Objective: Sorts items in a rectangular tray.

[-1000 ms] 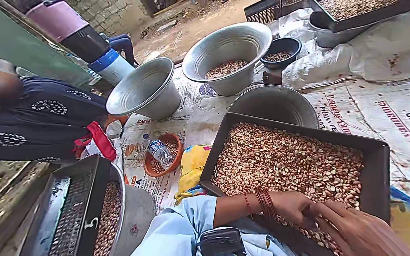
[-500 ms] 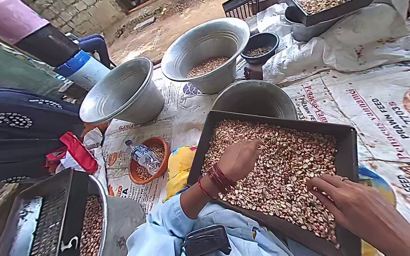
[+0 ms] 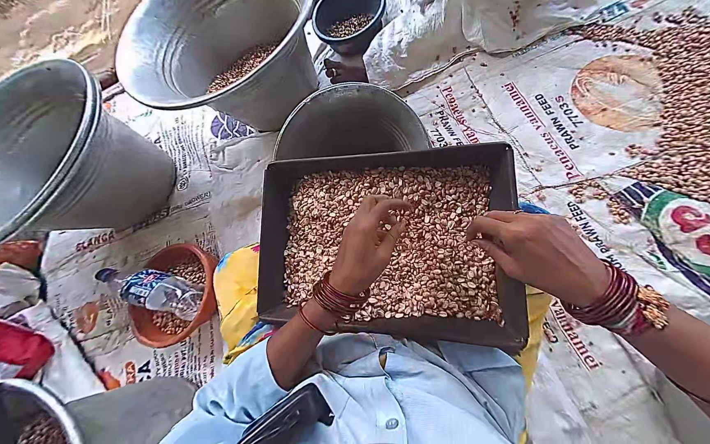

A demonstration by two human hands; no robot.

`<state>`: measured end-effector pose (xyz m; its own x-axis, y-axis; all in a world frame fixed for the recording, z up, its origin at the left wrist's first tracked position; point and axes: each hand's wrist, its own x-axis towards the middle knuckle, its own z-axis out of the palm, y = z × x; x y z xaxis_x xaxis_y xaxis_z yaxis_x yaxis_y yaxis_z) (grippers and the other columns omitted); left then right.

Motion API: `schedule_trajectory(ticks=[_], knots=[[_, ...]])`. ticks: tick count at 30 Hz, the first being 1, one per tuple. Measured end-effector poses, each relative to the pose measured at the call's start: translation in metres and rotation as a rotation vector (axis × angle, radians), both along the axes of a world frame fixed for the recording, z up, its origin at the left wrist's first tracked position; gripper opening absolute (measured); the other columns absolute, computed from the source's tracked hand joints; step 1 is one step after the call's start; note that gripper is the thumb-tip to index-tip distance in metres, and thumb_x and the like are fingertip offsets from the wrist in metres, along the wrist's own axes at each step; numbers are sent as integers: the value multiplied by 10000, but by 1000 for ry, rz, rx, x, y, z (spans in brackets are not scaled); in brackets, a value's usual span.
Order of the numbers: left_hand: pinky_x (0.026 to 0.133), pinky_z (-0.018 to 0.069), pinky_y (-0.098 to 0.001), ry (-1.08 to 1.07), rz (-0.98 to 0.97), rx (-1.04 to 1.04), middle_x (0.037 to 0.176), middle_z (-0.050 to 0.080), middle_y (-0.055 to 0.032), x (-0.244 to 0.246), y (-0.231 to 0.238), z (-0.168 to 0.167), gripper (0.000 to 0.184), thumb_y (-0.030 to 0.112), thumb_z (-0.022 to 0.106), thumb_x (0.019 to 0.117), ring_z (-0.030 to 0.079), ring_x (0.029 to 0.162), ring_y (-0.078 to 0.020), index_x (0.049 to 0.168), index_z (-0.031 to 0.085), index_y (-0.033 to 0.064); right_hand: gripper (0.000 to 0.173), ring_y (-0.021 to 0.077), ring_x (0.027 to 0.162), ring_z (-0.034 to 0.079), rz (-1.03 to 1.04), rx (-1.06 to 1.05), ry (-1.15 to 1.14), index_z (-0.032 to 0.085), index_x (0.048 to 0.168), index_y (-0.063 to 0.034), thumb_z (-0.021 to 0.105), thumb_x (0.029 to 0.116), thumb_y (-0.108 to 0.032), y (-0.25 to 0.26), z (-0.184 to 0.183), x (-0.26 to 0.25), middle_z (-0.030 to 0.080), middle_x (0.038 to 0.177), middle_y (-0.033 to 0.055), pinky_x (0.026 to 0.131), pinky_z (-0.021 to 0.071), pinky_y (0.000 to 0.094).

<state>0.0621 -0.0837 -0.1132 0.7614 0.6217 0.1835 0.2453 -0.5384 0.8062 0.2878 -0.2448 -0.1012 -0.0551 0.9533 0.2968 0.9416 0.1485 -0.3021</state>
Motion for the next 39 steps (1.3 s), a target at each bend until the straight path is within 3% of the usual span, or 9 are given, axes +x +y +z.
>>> schedule_trajectory(ticks=[4, 9, 19, 23, 28, 31, 33, 37, 39], knots=[[763, 605, -311, 80, -178, 172, 1013, 726, -97, 0, -20, -19, 110, 119, 679, 948, 710, 850, -160, 1002, 766, 78, 128, 252, 595, 656, 20, -50, -13, 749, 909, -121, 654, 908, -207, -1, -5, -2, 664, 760, 62, 464, 485, 427], [688, 590, -404, 115, -172, 439, 984, 703, -113, 19, -28, -26, 220, -20, 593, 883, 697, 895, -273, 946, 770, 96, 85, 278, 655, 695, 33, -141, -68, 770, 887, -113, 711, 903, -172, -3, -11, -4, 710, 810, 78, 495, 513, 447], [679, 589, -402, 166, -186, 518, 934, 667, -141, 33, -28, -45, 82, 126, 707, 930, 683, 884, -309, 949, 763, 68, 83, 302, 652, 692, 94, -226, -51, 768, 902, -80, 709, 908, -139, -4, -17, -17, 692, 791, 108, 509, 526, 455], [749, 600, -394, 143, -170, 204, 944, 716, -104, 28, -13, -36, 112, 133, 726, 917, 705, 850, -216, 964, 758, 37, 93, 321, 675, 695, 138, -259, -31, 759, 911, -51, 700, 914, -123, -5, -20, -21, 691, 810, 133, 529, 533, 470], [612, 544, -221, 84, -99, -452, 829, 641, 2, 11, 9, -29, 220, 141, 556, 906, 623, 648, -48, 1108, 566, 54, 83, 339, 683, 683, 154, -301, -47, 749, 924, -32, 671, 911, -54, -7, -25, -28, 673, 823, 154, 531, 519, 474], [570, 443, -300, 278, -112, -83, 703, 569, -28, 11, -7, -30, 265, 147, 600, 971, 488, 569, -113, 1210, 644, 42, 174, 352, 696, 688, 76, -243, -81, 769, 991, -48, 658, 873, 14, -6, -28, -30, 685, 835, 160, 539, 529, 471], [622, 532, -435, 315, -138, 126, 765, 651, -111, 13, -19, -32, 295, 187, 640, 990, 598, 614, -243, 1242, 653, 36, 129, 336, 685, 683, 31, -188, -85, 764, 963, -62, 661, 894, -23, -5, -26, -28, 676, 814, 140, 525, 530, 452], [703, 589, -509, 291, -262, 259, 979, 740, -166, 20, -31, -38, 198, 168, 651, 978, 733, 803, -332, 1092, 739, 32, 91, 322, 666, 678, 34, -176, -64, 764, 922, -62, 678, 912, -91, -5, -25, -27, 674, 798, 129, 519, 522, 449], [706, 589, -496, 275, -283, 251, 950, 736, -158, 20, -28, -40, 167, 155, 651, 970, 735, 805, -317, 1023, 753, 35, 91, 338, 677, 683, 69, -214, -53, 760, 925, -52, 682, 910, -97, -6, -27, -29, 673, 801, 142, 531, 523, 468]])
